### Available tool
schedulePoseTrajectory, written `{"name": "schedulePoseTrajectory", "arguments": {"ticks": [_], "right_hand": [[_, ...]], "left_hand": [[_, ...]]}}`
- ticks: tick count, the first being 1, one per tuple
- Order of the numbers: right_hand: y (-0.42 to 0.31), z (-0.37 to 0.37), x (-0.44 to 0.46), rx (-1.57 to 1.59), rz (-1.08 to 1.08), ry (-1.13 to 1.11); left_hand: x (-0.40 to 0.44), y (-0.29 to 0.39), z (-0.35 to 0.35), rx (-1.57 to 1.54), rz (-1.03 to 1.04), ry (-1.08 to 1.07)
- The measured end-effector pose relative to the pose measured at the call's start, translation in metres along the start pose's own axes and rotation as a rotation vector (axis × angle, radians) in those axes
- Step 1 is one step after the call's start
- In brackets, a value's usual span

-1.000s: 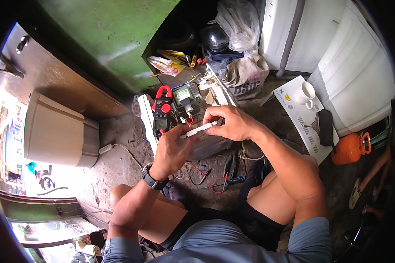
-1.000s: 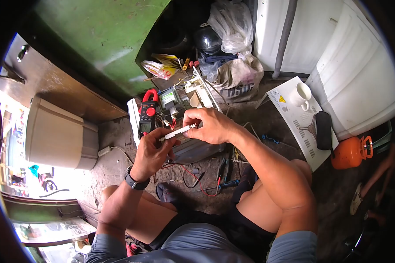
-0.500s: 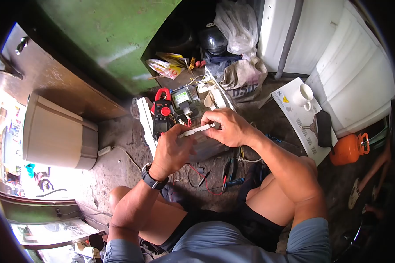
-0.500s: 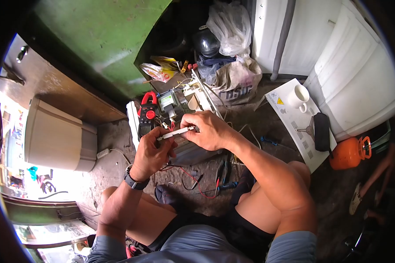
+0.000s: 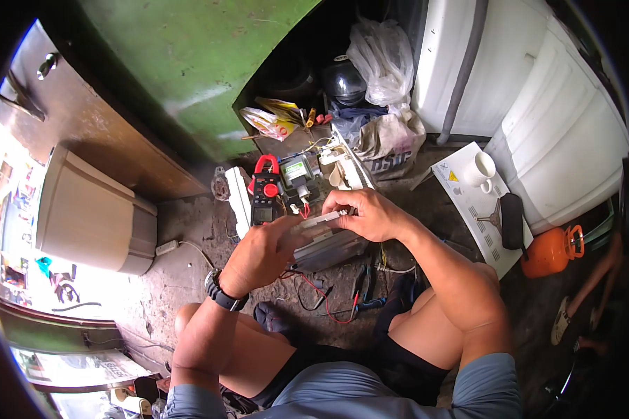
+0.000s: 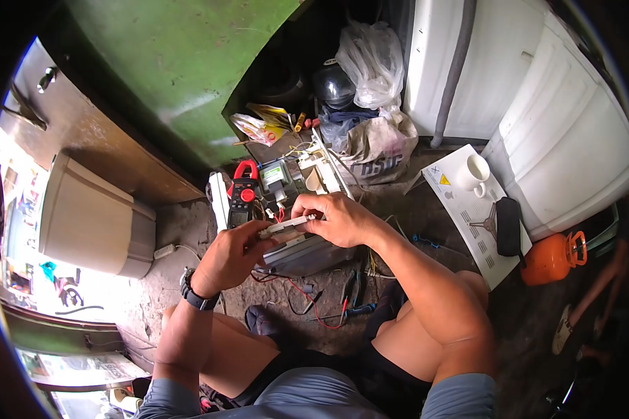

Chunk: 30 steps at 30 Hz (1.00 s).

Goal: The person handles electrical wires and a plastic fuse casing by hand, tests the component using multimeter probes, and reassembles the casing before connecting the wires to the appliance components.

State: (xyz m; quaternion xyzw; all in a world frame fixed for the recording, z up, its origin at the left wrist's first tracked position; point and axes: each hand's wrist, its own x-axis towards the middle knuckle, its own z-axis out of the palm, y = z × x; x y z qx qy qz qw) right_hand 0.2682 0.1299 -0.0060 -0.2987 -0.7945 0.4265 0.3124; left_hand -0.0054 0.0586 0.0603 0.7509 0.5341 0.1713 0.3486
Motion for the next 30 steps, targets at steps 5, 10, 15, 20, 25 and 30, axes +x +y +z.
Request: {"name": "schedulePoseTrajectory", "arguments": {"ticks": [5, 10, 15, 20, 25, 30], "right_hand": [[0.002, -0.001, 0.002, -0.015, 0.013, -0.041], [0.001, 0.000, 0.004, -0.026, 0.051, -0.068], [-0.003, -0.002, 0.005, -0.052, 0.051, -0.081], [0.000, -0.002, 0.006, -0.036, 0.062, -0.093], [0.001, -0.002, 0.005, -0.014, 0.081, -0.097], [0.002, -0.004, 0.003, 0.055, 0.108, -0.081]], "left_hand": [[-0.003, -0.004, 0.001, 0.192, 0.092, 0.024], [-0.007, 0.000, 0.005, 0.288, 0.200, 0.152], [-0.007, -0.001, 0.001, 0.423, 0.241, 0.123], [-0.003, -0.012, 0.002, 0.412, 0.270, 0.144], [0.003, -0.008, -0.002, 0.205, 0.177, 0.078], [0.007, -0.006, 0.015, 0.061, 0.058, 0.220]]}}
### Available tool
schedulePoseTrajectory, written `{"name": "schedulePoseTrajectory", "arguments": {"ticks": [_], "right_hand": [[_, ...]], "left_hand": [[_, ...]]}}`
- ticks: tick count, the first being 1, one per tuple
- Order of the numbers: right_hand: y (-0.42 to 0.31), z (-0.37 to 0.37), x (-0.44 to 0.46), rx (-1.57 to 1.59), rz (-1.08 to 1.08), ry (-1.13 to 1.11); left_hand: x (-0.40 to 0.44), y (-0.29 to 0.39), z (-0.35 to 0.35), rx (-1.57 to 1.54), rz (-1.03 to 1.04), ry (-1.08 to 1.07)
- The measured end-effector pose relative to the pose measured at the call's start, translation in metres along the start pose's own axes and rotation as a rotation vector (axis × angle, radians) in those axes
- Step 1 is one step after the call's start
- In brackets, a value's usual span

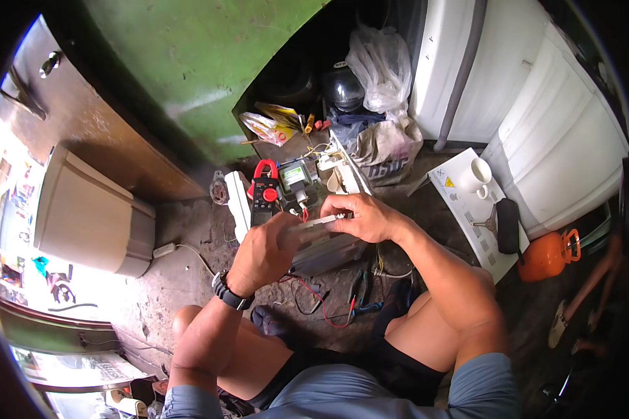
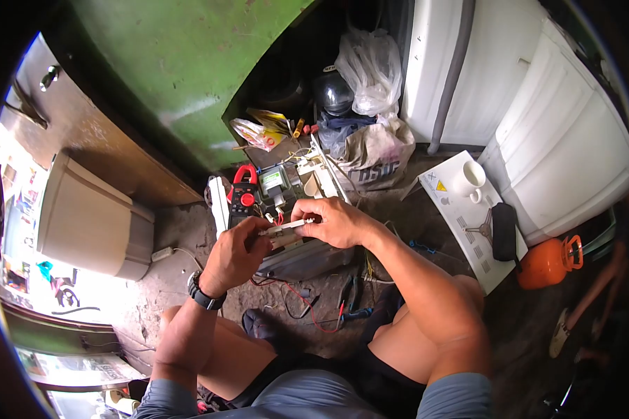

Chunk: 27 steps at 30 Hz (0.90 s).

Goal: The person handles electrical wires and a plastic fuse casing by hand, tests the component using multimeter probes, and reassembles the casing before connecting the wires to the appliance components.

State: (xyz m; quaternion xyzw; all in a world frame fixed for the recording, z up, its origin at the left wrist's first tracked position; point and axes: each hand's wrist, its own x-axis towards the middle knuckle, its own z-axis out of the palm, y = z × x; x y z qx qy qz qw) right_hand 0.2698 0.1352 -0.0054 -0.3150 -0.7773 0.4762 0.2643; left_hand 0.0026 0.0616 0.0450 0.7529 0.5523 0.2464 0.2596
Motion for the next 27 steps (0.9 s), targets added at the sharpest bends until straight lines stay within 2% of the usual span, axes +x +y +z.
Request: {"name": "schedulePoseTrajectory", "arguments": {"ticks": [3, 6, 9, 12, 15, 21, 23, 26, 27], "right_hand": [[-0.002, -0.002, -0.001, -0.014, 0.003, -0.017], [-0.012, -0.005, 0.001, 0.090, 0.099, -0.059], [-0.012, -0.010, -0.005, -0.047, 0.005, -0.054], [-0.013, -0.014, -0.008, 0.078, -0.004, -0.048], [-0.005, -0.016, -0.008, 0.154, -0.020, -0.035], [0.003, -0.017, -0.001, 0.144, 0.157, -0.149], [0.003, -0.018, 0.000, 0.166, 0.158, -0.139], [0.001, -0.019, 0.002, 0.167, 0.186, -0.178], [-0.007, -0.017, 0.002, 0.081, 0.196, -0.157]], "left_hand": [[0.001, 0.004, 0.000, -0.076, 0.042, 0.032], [0.003, 0.002, -0.004, -0.066, 0.063, 0.007], [0.006, -0.006, -0.005, -0.129, 0.052, -0.016], [0.007, -0.010, -0.005, -0.105, 0.100, 0.017], [0.008, -0.006, -0.010, -0.122, 0.095, -0.046], [0.009, -0.005, -0.014, 0.000, 0.173, -0.070], [0.011, -0.016, -0.010, 0.061, 0.299, -0.037], [0.012, -0.022, -0.010, 0.126, 0.274, -0.106], [0.012, -0.023, -0.011, 0.127, 0.273, -0.106]]}}
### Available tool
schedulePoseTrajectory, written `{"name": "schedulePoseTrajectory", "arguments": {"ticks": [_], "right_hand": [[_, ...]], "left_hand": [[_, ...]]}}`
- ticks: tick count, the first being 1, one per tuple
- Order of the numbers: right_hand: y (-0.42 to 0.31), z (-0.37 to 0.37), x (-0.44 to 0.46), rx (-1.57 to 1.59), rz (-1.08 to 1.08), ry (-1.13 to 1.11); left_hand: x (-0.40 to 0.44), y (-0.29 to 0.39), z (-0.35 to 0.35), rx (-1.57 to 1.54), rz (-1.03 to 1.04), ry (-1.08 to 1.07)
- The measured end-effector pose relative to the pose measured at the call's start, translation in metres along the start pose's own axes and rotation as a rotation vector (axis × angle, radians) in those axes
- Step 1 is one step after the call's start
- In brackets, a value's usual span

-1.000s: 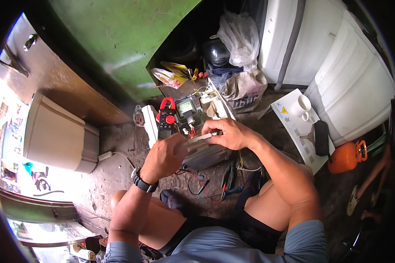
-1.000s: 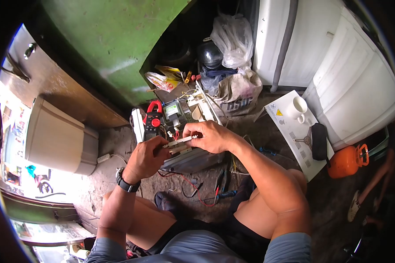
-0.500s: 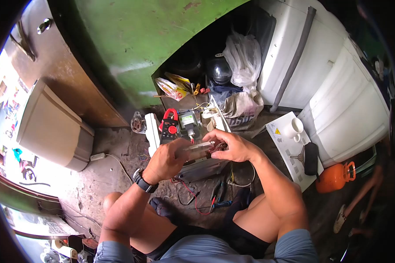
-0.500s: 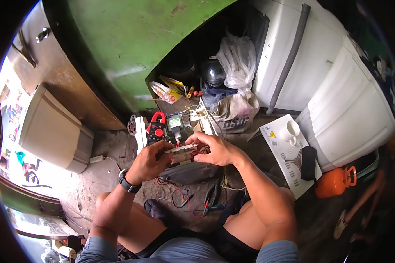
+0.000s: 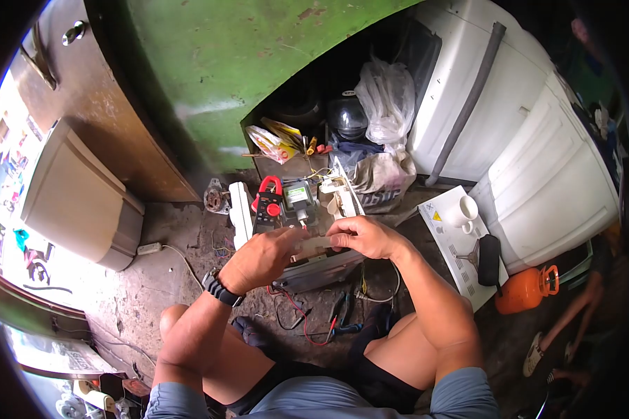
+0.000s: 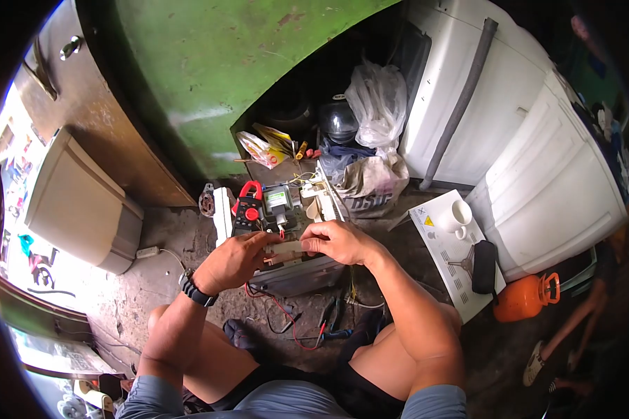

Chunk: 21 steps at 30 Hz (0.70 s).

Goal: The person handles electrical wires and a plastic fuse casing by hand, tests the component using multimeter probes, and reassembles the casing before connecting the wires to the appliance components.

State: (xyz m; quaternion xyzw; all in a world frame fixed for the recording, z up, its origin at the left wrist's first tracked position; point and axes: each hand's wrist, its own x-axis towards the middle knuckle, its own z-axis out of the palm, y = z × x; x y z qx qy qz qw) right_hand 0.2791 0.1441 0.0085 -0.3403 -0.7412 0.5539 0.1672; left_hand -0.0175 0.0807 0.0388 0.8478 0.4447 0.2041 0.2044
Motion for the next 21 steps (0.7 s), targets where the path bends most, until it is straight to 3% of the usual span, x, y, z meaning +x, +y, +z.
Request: {"name": "schedulePoseTrajectory", "arguments": {"ticks": [2, 9, 11, 14, 21], "right_hand": [[-0.004, 0.002, 0.000, -0.082, 0.017, 0.031], [0.010, 0.006, 0.004, -0.058, 0.027, 0.081], [0.003, 0.008, 0.001, -0.075, 0.031, 0.089], [-0.005, 0.009, -0.006, -0.036, -0.096, 0.082], [0.006, 0.008, -0.008, -0.322, -0.259, 0.154]], "left_hand": [[0.000, -0.003, -0.002, -0.007, 0.133, -0.024], [0.003, 0.016, -0.024, -0.097, 0.022, -0.246], [0.004, 0.010, -0.007, -0.030, 0.030, -0.028], [0.008, 0.014, 0.002, -0.006, -0.040, -0.019], [0.005, 0.006, 0.005, 0.003, 0.006, 0.001]]}}
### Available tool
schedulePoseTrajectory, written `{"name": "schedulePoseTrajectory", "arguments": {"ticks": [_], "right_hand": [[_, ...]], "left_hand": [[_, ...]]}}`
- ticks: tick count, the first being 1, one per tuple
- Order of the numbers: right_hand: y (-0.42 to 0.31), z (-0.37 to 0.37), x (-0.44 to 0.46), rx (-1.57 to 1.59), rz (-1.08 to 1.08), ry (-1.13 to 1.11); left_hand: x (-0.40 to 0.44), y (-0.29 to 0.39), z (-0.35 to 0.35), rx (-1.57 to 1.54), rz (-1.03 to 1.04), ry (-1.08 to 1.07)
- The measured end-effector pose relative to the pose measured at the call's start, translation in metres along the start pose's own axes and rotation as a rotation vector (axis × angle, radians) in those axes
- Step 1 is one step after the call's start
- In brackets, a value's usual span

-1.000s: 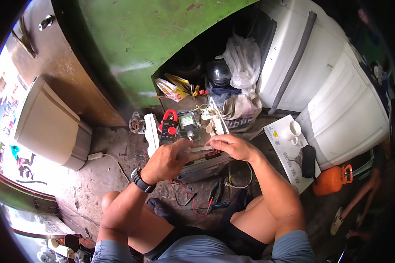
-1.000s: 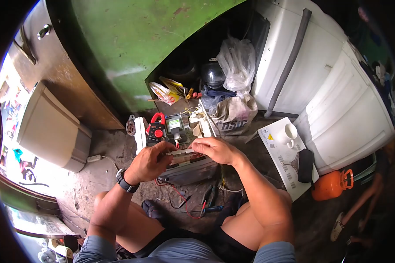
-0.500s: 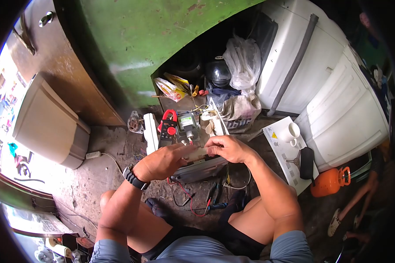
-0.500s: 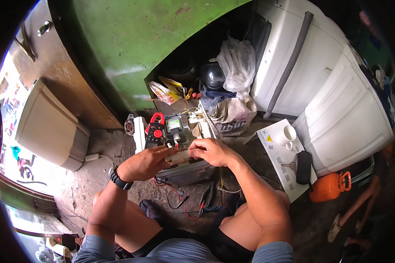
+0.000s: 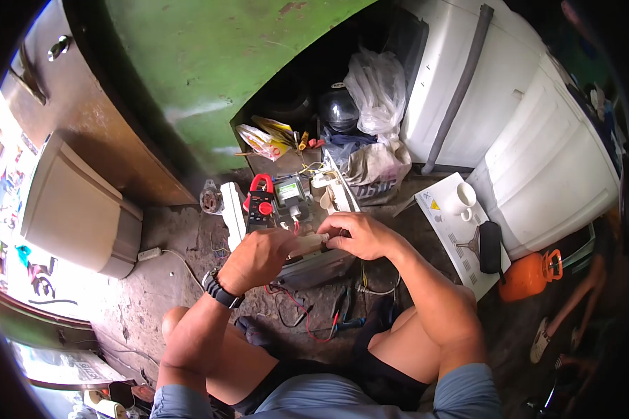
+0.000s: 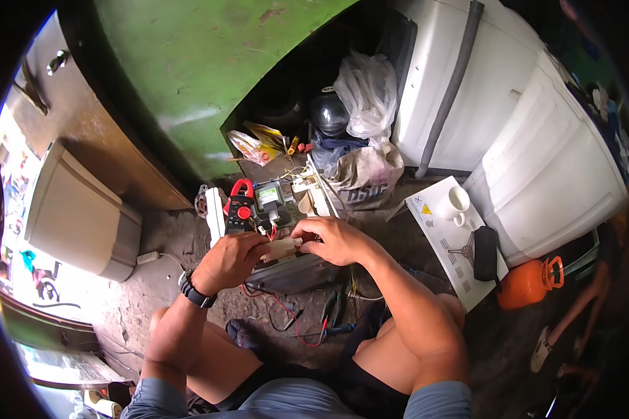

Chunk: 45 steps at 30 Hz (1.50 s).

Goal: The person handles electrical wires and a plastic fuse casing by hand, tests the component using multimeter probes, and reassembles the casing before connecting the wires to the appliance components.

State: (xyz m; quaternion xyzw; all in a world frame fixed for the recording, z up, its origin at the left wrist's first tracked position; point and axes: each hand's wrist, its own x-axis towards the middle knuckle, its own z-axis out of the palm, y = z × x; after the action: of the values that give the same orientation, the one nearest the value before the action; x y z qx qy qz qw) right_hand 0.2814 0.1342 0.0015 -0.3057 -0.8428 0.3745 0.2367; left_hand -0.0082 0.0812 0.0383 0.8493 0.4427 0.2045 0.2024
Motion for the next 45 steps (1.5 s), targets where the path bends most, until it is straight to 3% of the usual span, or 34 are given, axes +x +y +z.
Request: {"name": "schedulePoseTrajectory", "arguments": {"ticks": [11, 23, 45], "right_hand": [[0.009, -0.001, -0.003, -0.060, -0.058, 0.011], [0.003, 0.000, -0.001, -0.055, -0.028, -0.027], [-0.020, 0.022, 0.001, -0.117, -0.153, 0.181]], "left_hand": [[0.001, 0.006, -0.005, -0.047, -0.071, -0.035], [-0.007, 0.016, 0.011, 0.017, -0.005, 0.061], [-0.007, 0.011, 0.005, 0.087, -0.098, 0.090]]}}
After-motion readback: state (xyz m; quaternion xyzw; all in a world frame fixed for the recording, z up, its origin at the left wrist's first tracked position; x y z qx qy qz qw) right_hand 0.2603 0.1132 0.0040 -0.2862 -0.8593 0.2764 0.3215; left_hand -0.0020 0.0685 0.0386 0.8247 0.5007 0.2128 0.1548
